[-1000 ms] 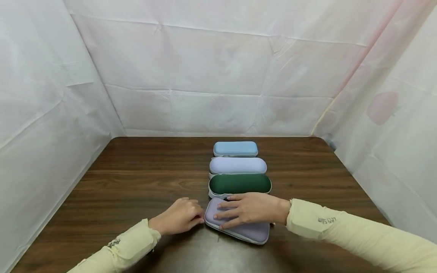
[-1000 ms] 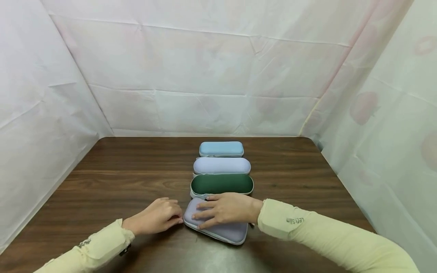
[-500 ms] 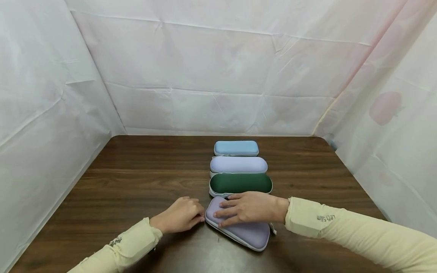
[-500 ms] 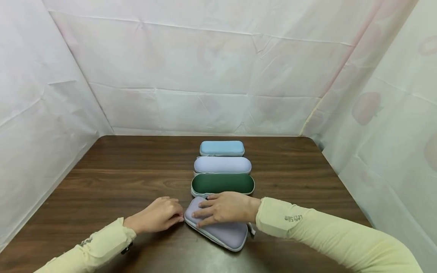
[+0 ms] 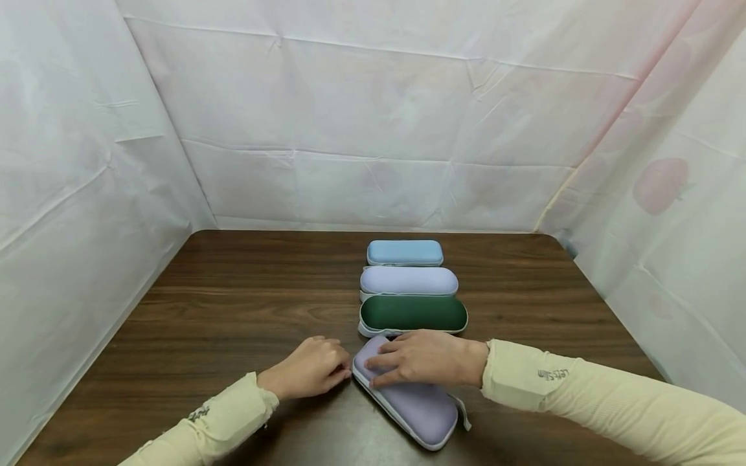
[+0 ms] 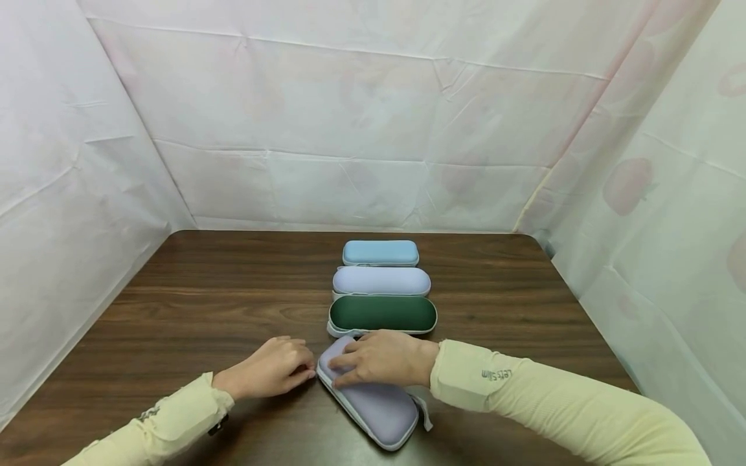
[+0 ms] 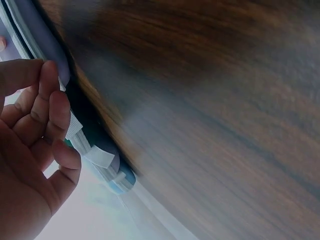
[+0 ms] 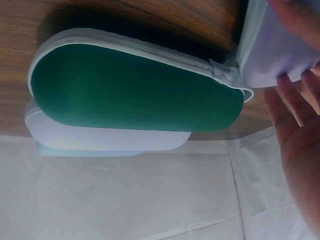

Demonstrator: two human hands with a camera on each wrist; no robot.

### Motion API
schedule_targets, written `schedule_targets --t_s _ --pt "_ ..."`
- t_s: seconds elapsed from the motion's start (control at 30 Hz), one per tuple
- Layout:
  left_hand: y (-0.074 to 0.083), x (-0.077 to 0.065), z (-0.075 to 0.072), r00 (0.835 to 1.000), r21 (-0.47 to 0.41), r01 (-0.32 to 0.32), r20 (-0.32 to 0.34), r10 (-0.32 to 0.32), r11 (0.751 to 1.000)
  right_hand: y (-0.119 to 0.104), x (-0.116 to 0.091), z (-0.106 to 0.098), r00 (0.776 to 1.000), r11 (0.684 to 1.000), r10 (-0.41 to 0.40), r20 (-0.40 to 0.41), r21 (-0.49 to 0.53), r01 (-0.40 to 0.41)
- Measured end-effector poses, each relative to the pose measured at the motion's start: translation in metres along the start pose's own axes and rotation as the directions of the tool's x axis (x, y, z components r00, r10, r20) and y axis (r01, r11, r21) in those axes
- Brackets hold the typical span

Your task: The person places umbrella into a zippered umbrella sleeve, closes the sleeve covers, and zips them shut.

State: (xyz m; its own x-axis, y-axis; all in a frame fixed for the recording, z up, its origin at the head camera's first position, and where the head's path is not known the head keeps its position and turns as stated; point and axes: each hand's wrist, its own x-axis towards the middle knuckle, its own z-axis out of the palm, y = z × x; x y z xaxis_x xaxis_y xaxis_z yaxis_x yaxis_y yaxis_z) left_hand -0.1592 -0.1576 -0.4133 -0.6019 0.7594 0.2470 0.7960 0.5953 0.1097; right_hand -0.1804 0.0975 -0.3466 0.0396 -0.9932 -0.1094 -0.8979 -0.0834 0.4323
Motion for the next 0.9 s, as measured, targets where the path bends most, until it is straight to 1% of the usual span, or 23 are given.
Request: schedule_targets --t_s 0.2,0.4,0.53,0.73,0.9 --pt "0.0 0.002 0.001 1.0 -0.003 -0.002 -0.004 0.002 1.0 0.0 0.005 -0.003 1.0 1.0 0.006 0.024 0.002 -0.006" --pt "0.001 0.004 0.001 1.0 0.007 -0.012 -0.019 0.013 1.0 -0.002 0.007 -0.006 0.998 0.999 0.032 0.056 0.006 -0.033" --pt "0.002 0.005 0.001 1.0 0.009 -0.012 -0.017 0.012 1.0 -0.003 0.008 -0.007 0.998 0.999 0.041 0.052 0.006 -0.042" --pt "0.002 0.008 0.001 0.999 0.003 -0.019 -0.034 0.02 1.0 -0.003 0.01 -0.008 0.998 0.998 0.052 0.035 0.021 -0.052" --pt "0.003 0.009 0.001 1.0 -0.001 -0.015 -0.014 0.015 1.0 -0.005 0.011 -0.009 0.996 0.996 0.08 0.03 0.045 -0.081"
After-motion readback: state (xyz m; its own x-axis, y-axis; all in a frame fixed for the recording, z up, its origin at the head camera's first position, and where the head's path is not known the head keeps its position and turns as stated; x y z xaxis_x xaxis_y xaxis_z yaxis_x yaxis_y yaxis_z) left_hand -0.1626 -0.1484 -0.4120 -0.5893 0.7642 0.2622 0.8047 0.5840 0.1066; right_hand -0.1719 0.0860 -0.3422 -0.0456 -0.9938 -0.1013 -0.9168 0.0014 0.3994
